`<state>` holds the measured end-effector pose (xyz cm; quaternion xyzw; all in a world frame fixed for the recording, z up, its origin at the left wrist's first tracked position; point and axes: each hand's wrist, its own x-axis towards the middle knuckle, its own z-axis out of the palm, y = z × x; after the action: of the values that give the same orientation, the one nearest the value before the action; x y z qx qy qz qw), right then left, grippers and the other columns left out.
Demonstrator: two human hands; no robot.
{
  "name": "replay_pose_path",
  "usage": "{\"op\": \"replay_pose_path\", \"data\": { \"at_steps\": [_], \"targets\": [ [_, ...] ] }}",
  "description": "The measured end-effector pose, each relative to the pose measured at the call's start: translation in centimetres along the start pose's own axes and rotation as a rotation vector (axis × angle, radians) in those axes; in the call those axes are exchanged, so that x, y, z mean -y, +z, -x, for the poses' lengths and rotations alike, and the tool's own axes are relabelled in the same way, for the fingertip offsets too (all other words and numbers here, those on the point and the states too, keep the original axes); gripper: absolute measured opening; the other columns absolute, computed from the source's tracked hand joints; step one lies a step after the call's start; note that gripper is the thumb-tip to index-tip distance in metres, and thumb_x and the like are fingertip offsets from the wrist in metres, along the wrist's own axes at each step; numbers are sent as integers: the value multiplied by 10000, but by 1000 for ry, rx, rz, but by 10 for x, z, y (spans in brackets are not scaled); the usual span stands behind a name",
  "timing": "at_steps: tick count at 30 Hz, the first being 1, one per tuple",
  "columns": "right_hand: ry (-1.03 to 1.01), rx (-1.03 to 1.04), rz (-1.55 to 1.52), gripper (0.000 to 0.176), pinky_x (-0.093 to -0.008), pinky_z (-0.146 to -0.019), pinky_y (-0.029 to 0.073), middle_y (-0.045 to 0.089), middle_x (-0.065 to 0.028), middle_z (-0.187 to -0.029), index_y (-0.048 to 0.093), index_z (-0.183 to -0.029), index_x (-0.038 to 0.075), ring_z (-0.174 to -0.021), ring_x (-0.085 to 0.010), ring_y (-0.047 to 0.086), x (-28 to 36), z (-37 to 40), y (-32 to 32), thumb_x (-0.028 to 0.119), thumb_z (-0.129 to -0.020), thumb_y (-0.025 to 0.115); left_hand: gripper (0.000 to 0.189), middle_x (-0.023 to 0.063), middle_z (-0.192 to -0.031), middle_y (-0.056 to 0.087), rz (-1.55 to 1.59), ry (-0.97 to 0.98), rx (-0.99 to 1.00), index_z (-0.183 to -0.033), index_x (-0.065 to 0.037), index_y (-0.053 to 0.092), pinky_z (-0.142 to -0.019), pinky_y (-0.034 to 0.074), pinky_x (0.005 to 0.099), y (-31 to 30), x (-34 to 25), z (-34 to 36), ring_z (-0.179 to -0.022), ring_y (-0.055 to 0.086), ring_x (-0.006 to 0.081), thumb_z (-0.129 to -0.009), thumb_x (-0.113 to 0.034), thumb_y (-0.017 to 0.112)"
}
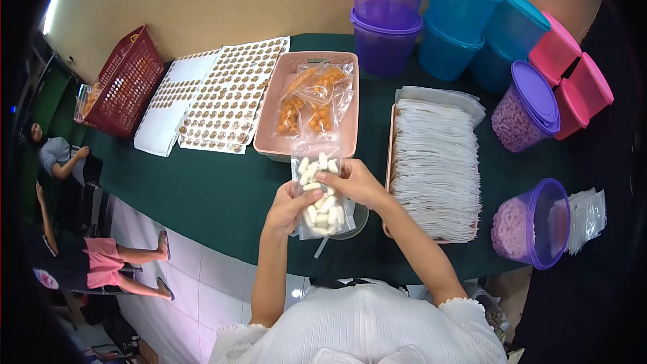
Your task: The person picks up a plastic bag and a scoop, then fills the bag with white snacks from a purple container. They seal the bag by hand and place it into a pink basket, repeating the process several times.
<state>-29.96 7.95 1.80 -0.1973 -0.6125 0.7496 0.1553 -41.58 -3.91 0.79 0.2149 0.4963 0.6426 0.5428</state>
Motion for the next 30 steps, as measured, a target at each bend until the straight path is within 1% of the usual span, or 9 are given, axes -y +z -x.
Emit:
{"op": "replay_pose_path", "data": {
  "at_steps": [4,12,17,19,21,23,25,27,30],
  "targets": [
    [-11,-56,20,333,-246,-702,446,534,-75,-951,453,-1066,2,-819,-93,524,7,7,-12,178,-804,559,282,106,-891,593,96,-71,52,-1001,45,502,-701,498,290,12,-5,-19,-770,600,160,-773,-98,587],
    [-93,-217,-50,288,-244,-730,412,509,-58,-914,457,-1073,22,-817,-106,496,27,94,-40,180,-836,500,246,83,-812,605,-190,-85,-102,-926,5,559,-608,513,274,-6,-40,-131,-692,606,157,-755,-160,622],
    [-105,-415,-117,236,-230,-730,408,519,-33,-903,474,-1039,28,-815,-100,496,7,170,-66,117,-824,512,260,69,-808,596,-287,-179,7,-933,9,562,-634,469,241,-35,-21,-190,-720,573,130,-751,-166,622],
    [25,-580,-193,223,-238,-731,409,527,-33,-879,490,-1014,19,-825,-103,497,3,199,-66,88,-805,529,268,39,-764,588,-493,-189,-22,-921,2,571,-600,451,234,-48,-8,-208,-656,556,120,-739,-183,636],
    [-67,-700,38,201,-243,-716,416,537,-24,-848,517,-973,22,-800,-99,505,-7,224,-69,61,-779,556,392,67,-842,559,-872,-207,-43,-1000,37,511,-626,434,238,-55,-11,-213,-713,541,142,-729,-211,649],
    [-45,-789,140,153,-243,-692,421,557,-31,-795,562,-886,12,-753,-107,521,-7,242,-69,35,-737,589,514,107,-950,504,-1384,651,-248,-1087,65,405,-679,429,274,-24,-7,-182,-802,517,188,-728,-215,644],
    [-31,-827,498,110,-245,-675,422,568,-52,-759,589,-808,0,-719,-129,536,-5,258,-71,30,-704,605,588,156,-1028,448,-1472,1152,-445,-1144,60,305,-742,411,325,44,-16,-123,-865,494,244,-730,-200,632],
    [6,-837,499,97,-249,-668,422,568,-72,-746,596,-770,-12,-721,-151,546,-3,267,-72,25,-681,609,498,158,-995,479,-805,813,-102,-1091,25,403,-769,399,358,109,-4,-68,-843,507,260,-708,-183,643],
    [4,-767,499,120,-262,-663,427,566,-76,-756,593,-797,3,-733,-180,553,-4,277,-82,37,-683,611,366,110,-995,513,-1116,718,552,-958,-30,523,-776,390,327,152,16,-39,-867,509,249,-662,-188,670]
  ]
}}
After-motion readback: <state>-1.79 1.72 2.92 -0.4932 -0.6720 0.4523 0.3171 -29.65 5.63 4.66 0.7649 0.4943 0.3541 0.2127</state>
